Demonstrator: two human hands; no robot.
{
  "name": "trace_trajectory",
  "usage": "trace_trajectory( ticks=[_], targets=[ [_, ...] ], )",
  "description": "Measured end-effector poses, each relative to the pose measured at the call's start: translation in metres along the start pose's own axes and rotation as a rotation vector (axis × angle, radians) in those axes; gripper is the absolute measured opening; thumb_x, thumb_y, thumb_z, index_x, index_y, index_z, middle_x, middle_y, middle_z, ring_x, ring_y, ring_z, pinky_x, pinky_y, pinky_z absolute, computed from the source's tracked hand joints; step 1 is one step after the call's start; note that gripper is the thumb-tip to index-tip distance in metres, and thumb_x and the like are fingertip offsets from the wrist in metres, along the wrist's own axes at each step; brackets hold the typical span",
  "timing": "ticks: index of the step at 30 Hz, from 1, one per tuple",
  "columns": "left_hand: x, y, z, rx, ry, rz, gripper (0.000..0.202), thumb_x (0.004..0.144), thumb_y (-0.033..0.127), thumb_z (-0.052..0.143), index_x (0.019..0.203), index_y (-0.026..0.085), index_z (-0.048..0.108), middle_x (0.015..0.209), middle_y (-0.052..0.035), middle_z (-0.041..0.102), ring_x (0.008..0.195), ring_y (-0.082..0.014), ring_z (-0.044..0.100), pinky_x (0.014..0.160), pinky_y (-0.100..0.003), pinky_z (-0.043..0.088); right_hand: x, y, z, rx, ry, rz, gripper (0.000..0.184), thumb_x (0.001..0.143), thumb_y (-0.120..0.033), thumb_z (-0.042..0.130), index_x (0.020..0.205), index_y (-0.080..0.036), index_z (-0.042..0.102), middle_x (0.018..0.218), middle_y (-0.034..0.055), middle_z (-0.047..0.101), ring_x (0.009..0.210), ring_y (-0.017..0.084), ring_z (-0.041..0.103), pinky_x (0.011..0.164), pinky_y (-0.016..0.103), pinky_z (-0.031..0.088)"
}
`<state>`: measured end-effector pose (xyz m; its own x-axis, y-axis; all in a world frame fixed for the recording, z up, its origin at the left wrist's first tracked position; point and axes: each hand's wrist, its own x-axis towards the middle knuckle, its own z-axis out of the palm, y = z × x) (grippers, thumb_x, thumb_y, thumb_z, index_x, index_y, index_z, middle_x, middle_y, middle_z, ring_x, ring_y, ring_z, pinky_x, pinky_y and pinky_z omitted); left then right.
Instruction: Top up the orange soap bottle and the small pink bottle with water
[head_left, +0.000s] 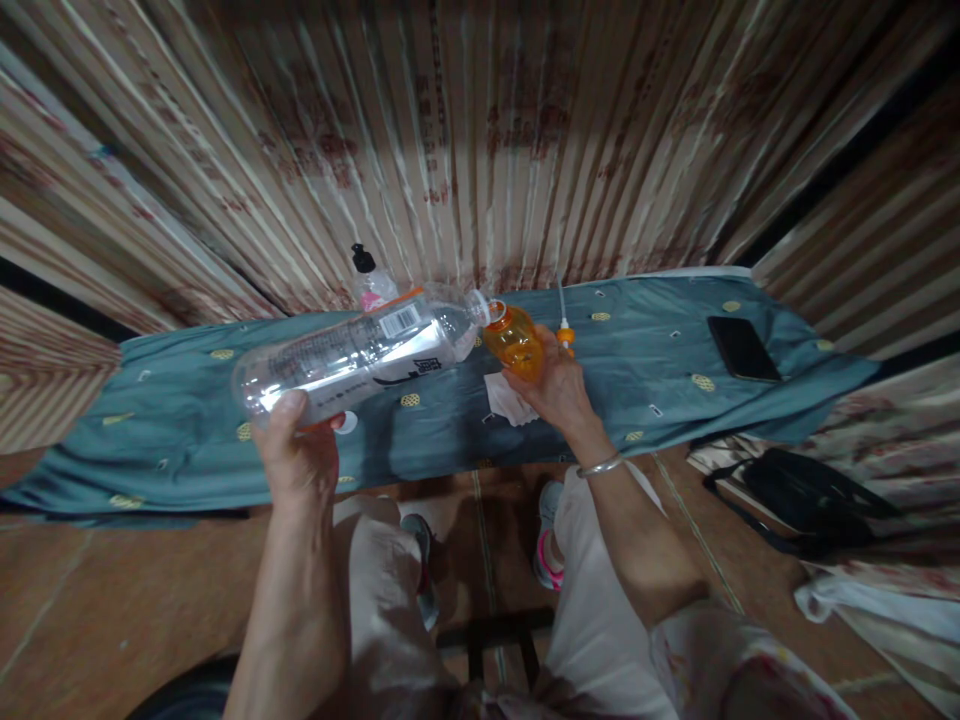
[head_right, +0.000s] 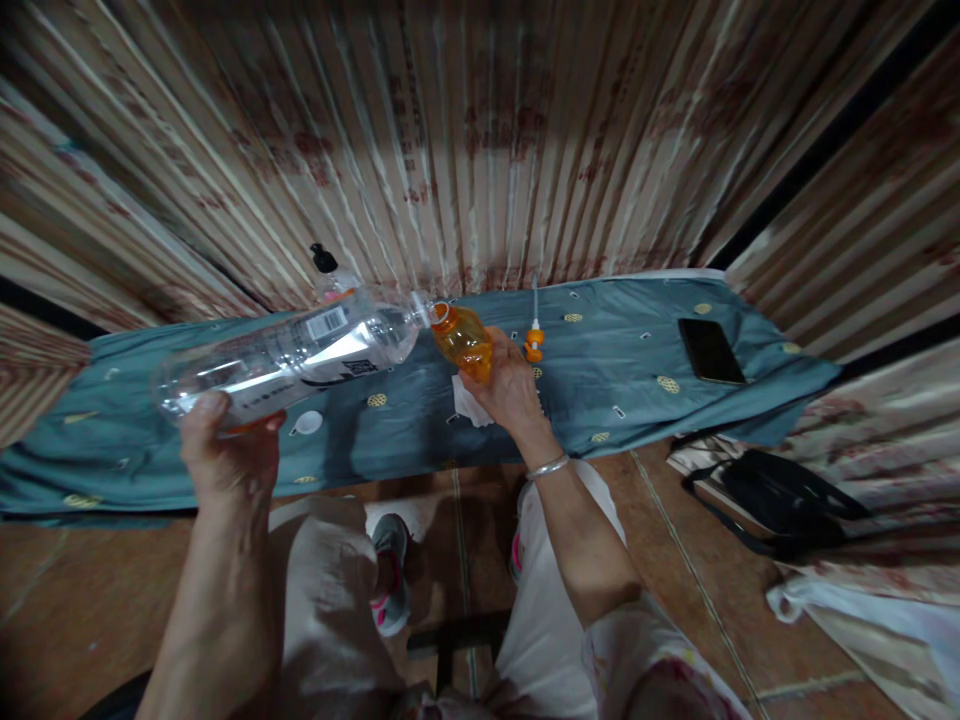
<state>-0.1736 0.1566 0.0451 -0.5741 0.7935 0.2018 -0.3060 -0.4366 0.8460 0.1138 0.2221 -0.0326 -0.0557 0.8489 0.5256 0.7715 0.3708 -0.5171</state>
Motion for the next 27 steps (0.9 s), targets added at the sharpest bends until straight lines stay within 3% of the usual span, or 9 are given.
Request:
trace_trajectory(
  ticks=[27],
  targets=[
    [0.0002,-0.0013,0.0011,-0.005,0.008,-0.028,0.05,0.049,0.033,0.085,0.095,0.02,0.069,0.099,-0.0057,0.071,0.07,-0.0131,0.055,0.042,-0.019,0.031,0.0,0.0006,0.0004,-0.017,0.01,-0.004,0.069,0.084,-0.029,0.074,0.146,-0.015,0.046,0.135,0.0197,0.07,0.127,0.037,0.068,0.105,0.057,0.059]
  ],
)
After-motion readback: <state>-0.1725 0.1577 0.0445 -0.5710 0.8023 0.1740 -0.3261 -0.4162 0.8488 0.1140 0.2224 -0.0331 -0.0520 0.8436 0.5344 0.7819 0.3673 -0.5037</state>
